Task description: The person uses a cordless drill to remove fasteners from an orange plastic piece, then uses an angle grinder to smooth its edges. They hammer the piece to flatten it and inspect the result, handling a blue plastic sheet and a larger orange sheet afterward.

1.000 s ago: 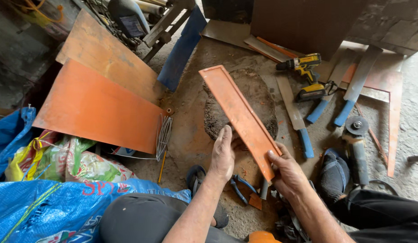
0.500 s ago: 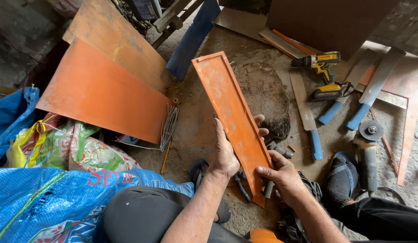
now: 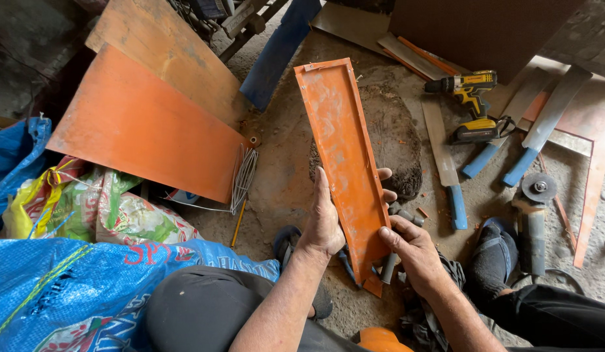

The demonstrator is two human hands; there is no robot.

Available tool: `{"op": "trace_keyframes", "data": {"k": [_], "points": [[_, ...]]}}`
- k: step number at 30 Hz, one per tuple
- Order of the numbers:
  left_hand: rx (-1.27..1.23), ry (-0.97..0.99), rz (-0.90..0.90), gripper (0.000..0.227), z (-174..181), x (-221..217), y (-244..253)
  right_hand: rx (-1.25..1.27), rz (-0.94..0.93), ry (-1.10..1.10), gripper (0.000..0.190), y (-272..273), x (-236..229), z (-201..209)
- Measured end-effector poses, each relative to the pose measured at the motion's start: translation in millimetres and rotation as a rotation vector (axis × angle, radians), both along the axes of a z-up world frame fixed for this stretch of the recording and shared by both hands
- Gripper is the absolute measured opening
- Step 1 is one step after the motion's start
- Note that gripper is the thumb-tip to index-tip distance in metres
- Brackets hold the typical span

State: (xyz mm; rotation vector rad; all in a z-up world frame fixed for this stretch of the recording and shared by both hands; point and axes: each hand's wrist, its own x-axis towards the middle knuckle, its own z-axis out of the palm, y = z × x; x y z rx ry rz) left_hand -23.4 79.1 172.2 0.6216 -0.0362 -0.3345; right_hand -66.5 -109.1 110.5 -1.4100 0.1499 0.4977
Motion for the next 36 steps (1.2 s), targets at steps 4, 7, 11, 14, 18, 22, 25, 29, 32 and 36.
{"op": "trace_keyframes", "data": {"k": [4, 7, 11, 14, 18, 22, 25, 29, 32, 36], "points": [[-0.023, 0.023, 0.001, 0.095, 2, -1, 0, -0.003, -0.005, 0.011, 0.046, 0, -2, -2], [0.026, 0.047, 0.030, 0.091, 3, -2, 1, -0.007, 0.007, 0.000, 0.046, 2, 0, -3], [0.055, 0.080, 0.070, 0.092, 1, 0, 2, -0.048, 0.053, 0.037, 0.048, 5, -2, -6], [0.097, 0.096, 0.103, 0.090, -2, 2, 3, -0.005, 0.091, 0.057, 0.049, 11, -4, -6], [0.178, 0.097, 0.142, 0.089, -4, 2, 4, -0.016, 0.119, 0.074, 0.049, 16, -2, -4], [0.121, 0.076, 0.108, 0.093, -4, 1, 4, -0.031, 0.111, 0.092, 0.048, 12, -1, -2], [0.114, 0.058, 0.110, 0.093, -2, 2, 4, -0.018, 0.087, 0.100, 0.046, 11, 0, -2], [0.088, 0.060, 0.110, 0.091, 1, 3, 3, 0.003, 0.063, 0.090, 0.043, 9, 0, -1], [0.090, 0.051, 0.108, 0.091, 2, 3, 3, 0.013, 0.052, 0.104, 0.042, 8, 1, -1], [0.104, 0.043, 0.093, 0.092, 1, 1, 4, 0.002, 0.059, 0.104, 0.042, 8, -1, -2]]}}
